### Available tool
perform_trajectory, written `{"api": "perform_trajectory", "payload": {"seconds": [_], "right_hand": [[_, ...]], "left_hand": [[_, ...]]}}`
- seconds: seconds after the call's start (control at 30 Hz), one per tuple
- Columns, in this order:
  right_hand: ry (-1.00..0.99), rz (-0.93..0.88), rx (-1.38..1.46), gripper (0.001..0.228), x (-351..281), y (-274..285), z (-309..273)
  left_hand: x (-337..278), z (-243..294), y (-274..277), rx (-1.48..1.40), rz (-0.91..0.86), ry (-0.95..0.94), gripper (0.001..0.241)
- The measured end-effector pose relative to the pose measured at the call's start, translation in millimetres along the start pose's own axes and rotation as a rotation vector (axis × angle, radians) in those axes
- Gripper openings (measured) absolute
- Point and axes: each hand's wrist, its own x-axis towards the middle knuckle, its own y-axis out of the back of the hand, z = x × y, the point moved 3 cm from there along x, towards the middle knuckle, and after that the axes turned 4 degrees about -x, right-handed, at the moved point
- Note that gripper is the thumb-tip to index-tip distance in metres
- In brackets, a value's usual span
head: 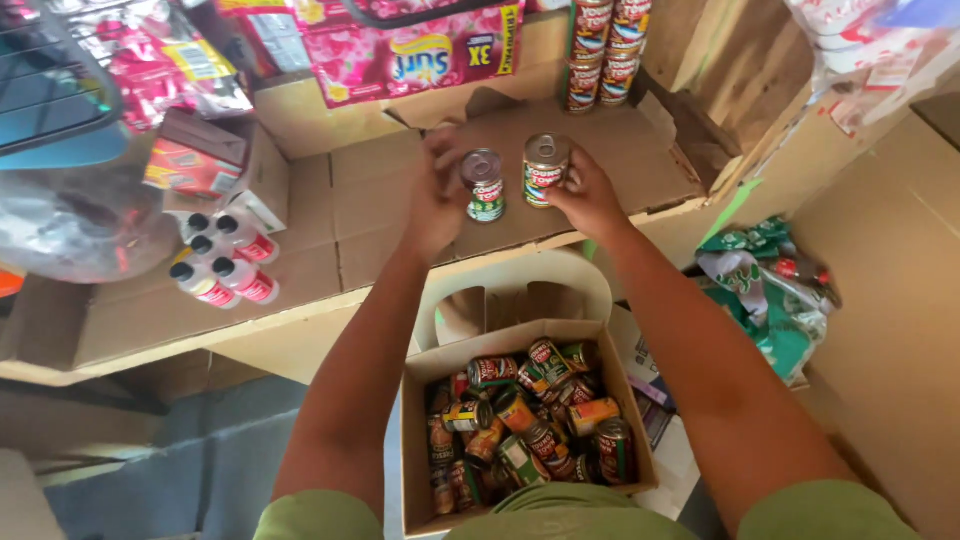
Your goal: Stocking and organizing canned food items on a retail shelf from a cardboard box.
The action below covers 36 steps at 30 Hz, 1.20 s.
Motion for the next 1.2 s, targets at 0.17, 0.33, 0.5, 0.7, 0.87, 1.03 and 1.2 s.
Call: {"api": "perform_trajectory", "payload": {"seconds": [0.17, 0.33, 0.5, 0.7, 0.87, 1.03, 1.2], "right_hand": [[0.091, 0.122, -0.247, 0.102, -7.0, -18.0, -27.7], [0.009, 0.195, -0.270, 0.108, -7.5, -13.8, -11.0], [-0.001, 0.183, -0.203, 0.102, -3.9, -4.9, 1.6], [0.004, 0.150, -0.149, 0.091, -7.6, -10.7, -9.3], [0.044, 0.144, -0.231, 0.087, -5.0, -10.6, -14.6], [-0.004, 0.118, -0.053, 0.084, -3.5, -8.0, -14.7], [0.062, 0.196, 0.166, 0.062, 7.0, -24.4, -60.2]], "left_hand": [[-13.1, 32.7, -23.8, 0.247, 0.093, -0.061, 0.097], [-15.9, 31.0, -15.6, 0.368, 0.162, 0.164, 0.106], [-14.3, -5.4, 3.9, 0.205, 0.176, -0.160, 0.104], [-15.8, 64.2, -31.1, 0.668, 0.227, 0.095, 0.119], [-17.9, 26.6, -14.7, -0.069, -0.003, 0.147, 0.115], [-12.2, 19.6, -16.9, -0.077, -0.030, 0.097, 0.115], [-12.4, 11.2, -14.5, -0.081, 0.052, 0.254, 0.081]]}}
